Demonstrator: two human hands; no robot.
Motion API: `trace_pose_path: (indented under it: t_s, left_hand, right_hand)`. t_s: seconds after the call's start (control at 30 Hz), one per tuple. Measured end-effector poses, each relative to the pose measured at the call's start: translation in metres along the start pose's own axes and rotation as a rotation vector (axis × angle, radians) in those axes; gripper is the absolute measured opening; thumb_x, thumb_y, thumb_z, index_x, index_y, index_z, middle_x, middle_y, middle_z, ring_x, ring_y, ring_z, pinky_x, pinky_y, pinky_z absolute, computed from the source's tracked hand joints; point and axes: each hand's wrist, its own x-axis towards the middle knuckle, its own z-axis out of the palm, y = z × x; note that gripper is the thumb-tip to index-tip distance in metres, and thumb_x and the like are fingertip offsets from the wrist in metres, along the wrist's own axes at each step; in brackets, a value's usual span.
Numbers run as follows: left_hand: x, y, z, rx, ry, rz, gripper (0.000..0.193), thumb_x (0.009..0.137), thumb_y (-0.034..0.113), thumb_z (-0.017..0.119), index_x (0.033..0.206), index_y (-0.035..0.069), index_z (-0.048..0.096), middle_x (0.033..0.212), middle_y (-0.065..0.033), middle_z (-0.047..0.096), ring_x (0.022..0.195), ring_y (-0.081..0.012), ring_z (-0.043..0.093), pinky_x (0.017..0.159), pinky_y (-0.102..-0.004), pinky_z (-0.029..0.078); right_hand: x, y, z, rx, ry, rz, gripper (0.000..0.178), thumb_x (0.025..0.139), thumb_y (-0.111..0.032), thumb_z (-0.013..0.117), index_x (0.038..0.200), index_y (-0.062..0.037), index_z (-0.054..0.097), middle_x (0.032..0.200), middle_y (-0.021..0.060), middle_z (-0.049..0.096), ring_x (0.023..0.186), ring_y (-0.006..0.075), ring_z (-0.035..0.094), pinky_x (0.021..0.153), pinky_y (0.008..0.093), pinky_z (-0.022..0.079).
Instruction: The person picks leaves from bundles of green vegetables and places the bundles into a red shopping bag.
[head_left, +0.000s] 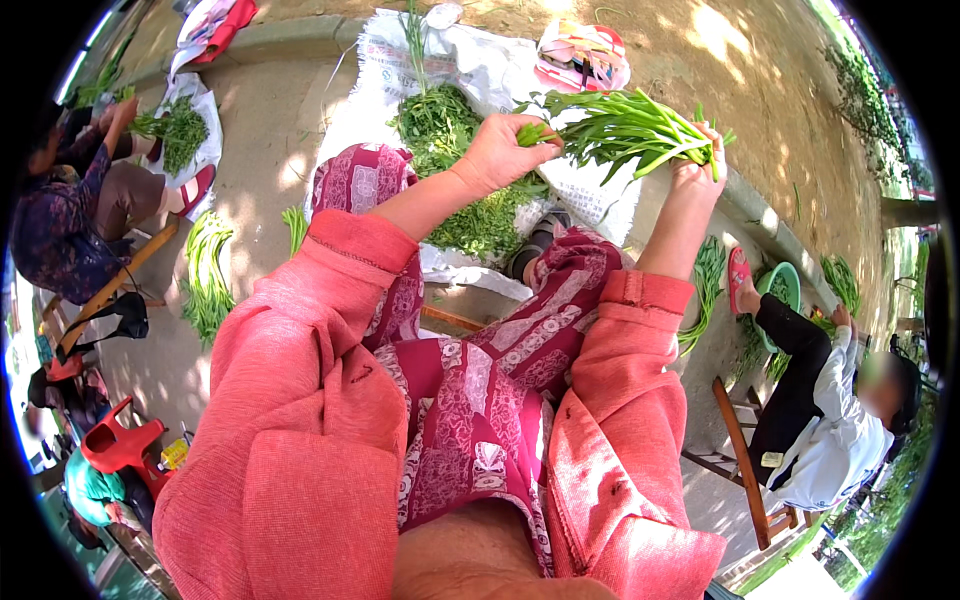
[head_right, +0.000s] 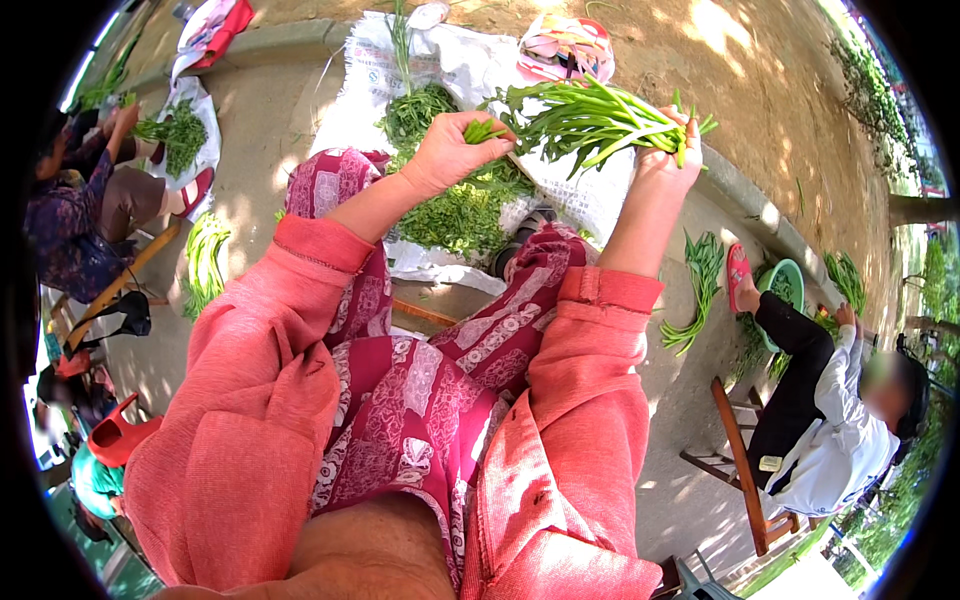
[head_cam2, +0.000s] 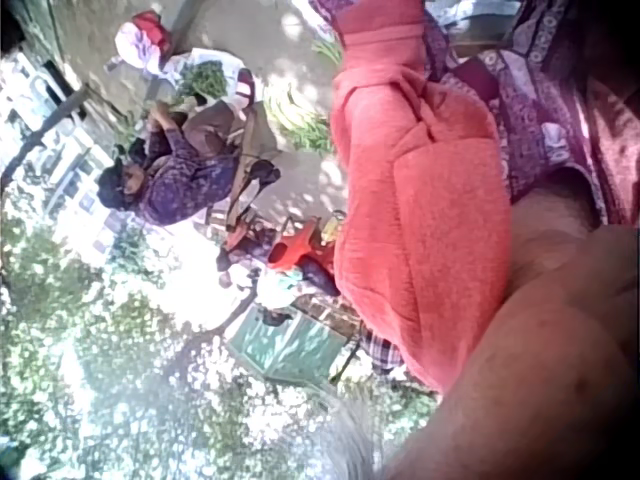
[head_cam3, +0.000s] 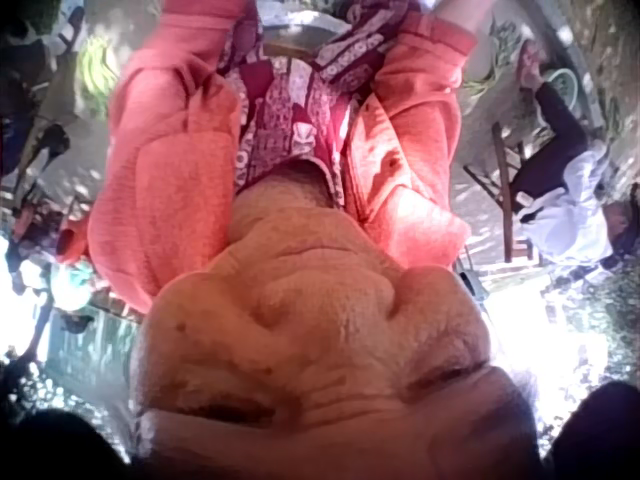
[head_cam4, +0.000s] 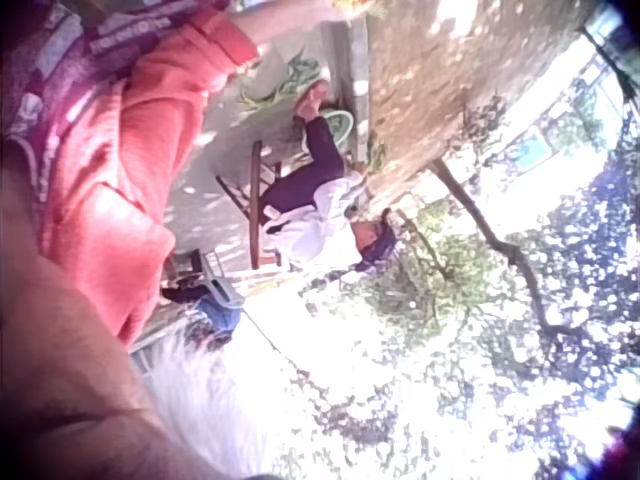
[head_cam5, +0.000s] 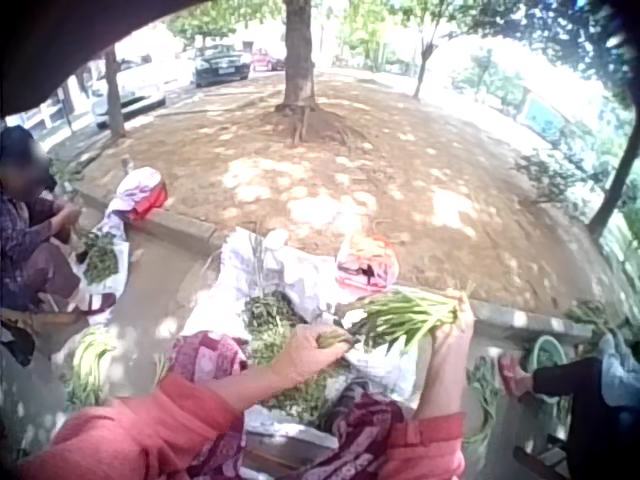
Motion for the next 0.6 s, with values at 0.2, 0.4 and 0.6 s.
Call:
trace_pose_path:
  t_s: [0.2,0.4,0.6]
  left_hand:
    - [0.003,0.005,0.025,0.2,0.009,0.13,0.019,0.08,0.004,0.06,0.098,0.002,0.065,0.081,-0.0009,0.065,0.071,-0.0035,0.054,0.066,-0.019,0.045]
    - [0.015,-0.005,0.027,0.172,0.111,0.203,0.022,0.08,0.001,0.057,0.101,0.001,0.063,0.089,-0.006,0.067,0.081,-0.0071,0.058,0.074,-0.0231,0.047]
    - [0.02,0.002,0.021,0.182,0.154,0.094,0.02,0.076,0.005,0.062,0.095,0.0,0.065,0.085,-0.0042,0.066,0.077,-0.0061,0.056,0.072,-0.0215,0.047]
  right_hand:
    - [-0.011,0.016,0.001,-0.257,-0.073,-0.063,0.018,0.089,-0.02,0.046,0.088,-0.0018,0.047,0.073,0.0103,0.052,0.071,0.0243,0.054,0.07,0.0401,0.048]
    - [-0.007,0.04,0.014,-0.198,0.129,-0.163,0.017,0.089,-0.019,0.046,0.083,-0.0034,0.046,0.068,0.0067,0.052,0.066,0.0209,0.053,0.063,0.0326,0.046]
    - [-0.026,0.05,0.019,-0.517,0.021,-0.115,0.02,0.091,-0.022,0.043,0.082,-0.005,0.047,0.071,0.0073,0.054,0.065,0.02,0.054,0.059,0.0334,0.047]
